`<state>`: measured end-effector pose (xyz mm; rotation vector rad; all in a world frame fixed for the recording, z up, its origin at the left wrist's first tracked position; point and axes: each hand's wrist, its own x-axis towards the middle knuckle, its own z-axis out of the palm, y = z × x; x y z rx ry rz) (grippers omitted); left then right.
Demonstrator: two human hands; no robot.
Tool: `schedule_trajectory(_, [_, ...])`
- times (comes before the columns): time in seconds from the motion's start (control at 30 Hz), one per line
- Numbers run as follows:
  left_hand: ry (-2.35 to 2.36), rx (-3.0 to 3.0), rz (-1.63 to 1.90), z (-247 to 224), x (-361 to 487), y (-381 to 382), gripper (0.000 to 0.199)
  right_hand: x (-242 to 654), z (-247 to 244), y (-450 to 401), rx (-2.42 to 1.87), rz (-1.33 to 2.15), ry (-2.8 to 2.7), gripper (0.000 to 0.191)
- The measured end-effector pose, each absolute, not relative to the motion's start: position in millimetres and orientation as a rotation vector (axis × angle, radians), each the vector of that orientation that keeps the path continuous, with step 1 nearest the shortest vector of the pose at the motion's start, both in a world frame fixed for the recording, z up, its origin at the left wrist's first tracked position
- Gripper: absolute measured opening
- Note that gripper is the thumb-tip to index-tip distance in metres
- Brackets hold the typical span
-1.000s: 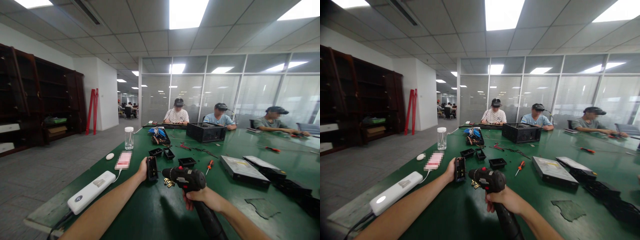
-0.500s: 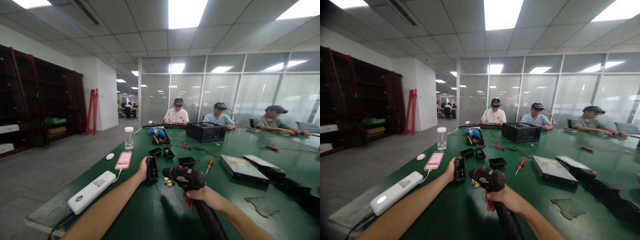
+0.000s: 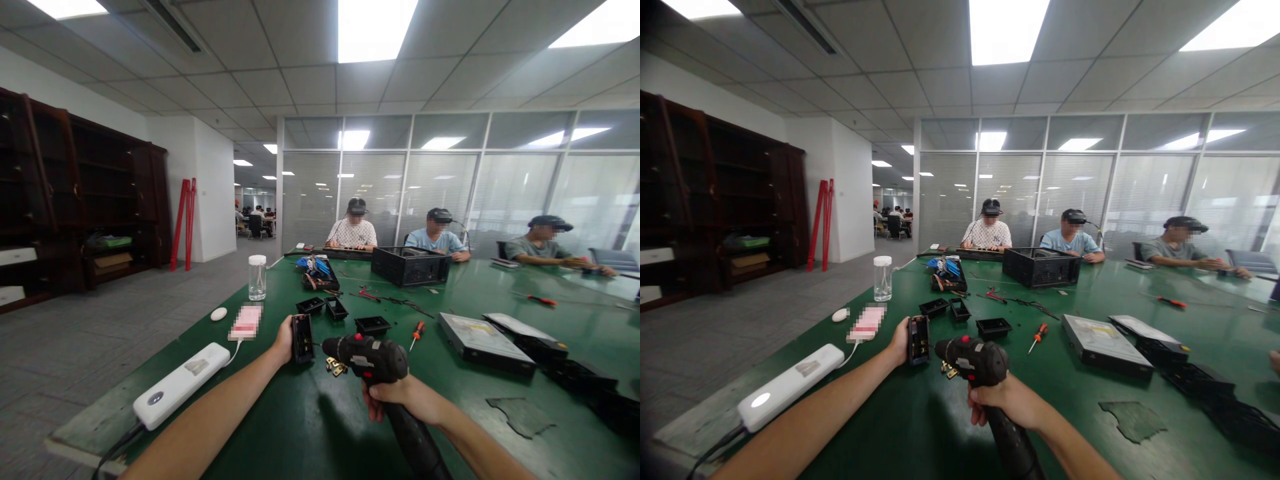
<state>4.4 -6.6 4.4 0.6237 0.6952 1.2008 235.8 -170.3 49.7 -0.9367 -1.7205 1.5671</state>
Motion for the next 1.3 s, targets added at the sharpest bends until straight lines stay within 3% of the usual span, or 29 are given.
schedule_trajectory(0.63, [0.641, 0.641, 1.177, -1.3, 2.2, -0.4, 0.035, 234.8, 51.1, -170.8, -0.931, 1.566, -1.721, 0.025])
schedule_trajectory(1.3, [0.668, 0.673, 1.207, 0.5, 3.0, -2.0, 0.026, 235.8, 50.1, -171.0, -0.940, 1.571, -1.727, 0.025])
